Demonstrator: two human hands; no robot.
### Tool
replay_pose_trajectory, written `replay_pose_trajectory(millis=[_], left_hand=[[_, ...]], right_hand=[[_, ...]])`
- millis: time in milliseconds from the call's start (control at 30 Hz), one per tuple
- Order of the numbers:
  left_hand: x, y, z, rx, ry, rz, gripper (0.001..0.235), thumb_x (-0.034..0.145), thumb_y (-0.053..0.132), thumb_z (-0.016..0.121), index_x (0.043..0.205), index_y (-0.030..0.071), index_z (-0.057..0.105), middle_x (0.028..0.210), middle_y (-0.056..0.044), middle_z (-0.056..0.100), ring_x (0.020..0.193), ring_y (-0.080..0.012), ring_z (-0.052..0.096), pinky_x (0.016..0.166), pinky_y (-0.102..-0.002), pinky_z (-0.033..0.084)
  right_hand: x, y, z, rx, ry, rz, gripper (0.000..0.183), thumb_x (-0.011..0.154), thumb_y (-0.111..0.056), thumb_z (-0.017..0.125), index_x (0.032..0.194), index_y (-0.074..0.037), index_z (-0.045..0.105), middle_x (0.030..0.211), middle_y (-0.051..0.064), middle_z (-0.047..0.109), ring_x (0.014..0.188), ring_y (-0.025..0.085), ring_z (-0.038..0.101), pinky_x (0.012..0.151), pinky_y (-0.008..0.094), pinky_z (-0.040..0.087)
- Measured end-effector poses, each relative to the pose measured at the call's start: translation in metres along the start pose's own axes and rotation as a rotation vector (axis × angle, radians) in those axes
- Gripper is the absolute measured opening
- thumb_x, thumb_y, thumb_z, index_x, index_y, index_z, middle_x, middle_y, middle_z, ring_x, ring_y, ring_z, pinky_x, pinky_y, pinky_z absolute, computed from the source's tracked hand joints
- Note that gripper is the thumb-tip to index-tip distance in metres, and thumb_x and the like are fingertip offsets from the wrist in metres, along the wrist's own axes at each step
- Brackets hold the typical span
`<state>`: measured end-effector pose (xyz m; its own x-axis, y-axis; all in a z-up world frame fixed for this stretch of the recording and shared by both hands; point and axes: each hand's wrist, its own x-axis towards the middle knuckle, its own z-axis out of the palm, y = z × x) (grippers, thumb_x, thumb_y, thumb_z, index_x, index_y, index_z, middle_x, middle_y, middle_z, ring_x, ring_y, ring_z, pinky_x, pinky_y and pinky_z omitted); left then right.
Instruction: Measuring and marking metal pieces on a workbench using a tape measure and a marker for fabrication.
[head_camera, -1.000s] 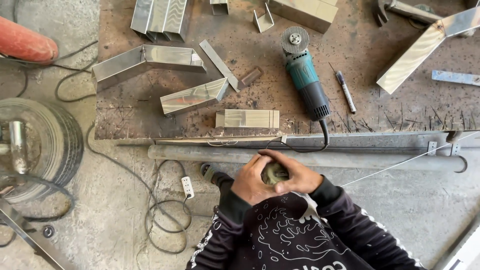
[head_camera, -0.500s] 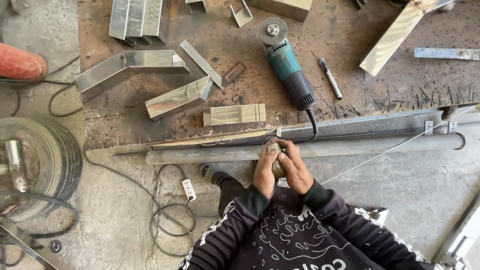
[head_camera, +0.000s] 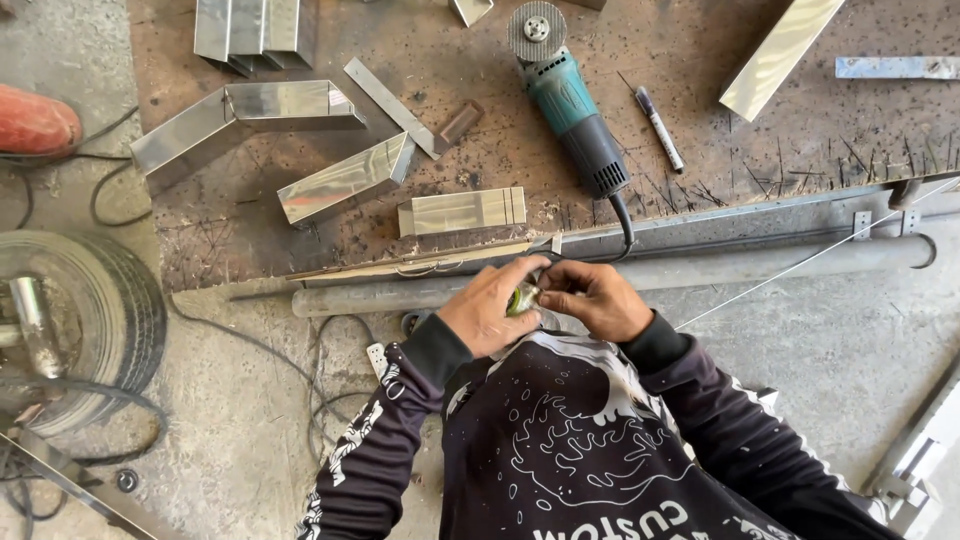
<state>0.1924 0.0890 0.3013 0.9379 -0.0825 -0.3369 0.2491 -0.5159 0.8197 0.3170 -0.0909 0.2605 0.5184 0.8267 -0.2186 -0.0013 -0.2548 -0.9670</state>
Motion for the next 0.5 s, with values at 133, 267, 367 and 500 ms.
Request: replay_pose_trajectory(millis=[133, 267, 367, 500], left_hand=[[-0.004, 0.032, -0.031, -0.080, -0.019, 0.008, 0.063, 0.096, 0.020, 0.059, 0.152, 0.002, 0.038, 0.129, -0.038, 0.060, 0.115, -0.0528, 0.061, 0.096, -0.061, 0.051], [-0.001, -0.008, -0.017, -0.568, 0.084, -0.064, 0.084, 0.084, 0.037, 0.080, 0.149, 0.002, 0.039, 0.127, -0.031, 0.058, 0.114, -0.0442, 0.062, 0.099, -0.058, 0.053], [0.017, -0.043, 0.052, -1.401, 0.187, -0.057, 0.061, 0.089, 0.032, 0.074, 0.138, 0.004, 0.050, 0.116, -0.020, 0.059, 0.104, -0.0330, 0.062, 0.096, -0.051, 0.053], [0.001, -0.016, 0.098, -1.867, 0.248, 0.008, 0.062, 0.085, 0.036, 0.066, 0.138, 0.006, 0.060, 0.111, -0.024, 0.066, 0.099, -0.0335, 0.068, 0.085, -0.045, 0.060]], right_hand=[[0.002, -0.013, -0.001, -0.150, 0.086, -0.231, 0.017, 0.085, -0.021, 0.084, 0.097, -0.011, 0.077, 0.073, 0.006, 0.072, 0.069, 0.018, 0.068, 0.068, 0.031, 0.055], [0.002, -0.011, 0.002, -0.253, 0.222, -0.519, 0.010, 0.093, -0.014, 0.076, 0.102, -0.012, 0.078, 0.082, 0.005, 0.070, 0.073, 0.023, 0.068, 0.070, 0.032, 0.056], [-0.001, 0.000, 0.009, -0.243, 0.210, -0.615, 0.010, 0.095, -0.017, 0.071, 0.099, -0.015, 0.080, 0.095, 0.005, 0.072, 0.080, 0.024, 0.070, 0.075, 0.034, 0.056], [0.005, 0.040, 0.016, -0.301, 0.243, -0.640, 0.012, 0.093, -0.025, 0.075, 0.101, -0.024, 0.083, 0.105, 0.005, 0.061, 0.085, 0.023, 0.058, 0.081, 0.032, 0.052]])
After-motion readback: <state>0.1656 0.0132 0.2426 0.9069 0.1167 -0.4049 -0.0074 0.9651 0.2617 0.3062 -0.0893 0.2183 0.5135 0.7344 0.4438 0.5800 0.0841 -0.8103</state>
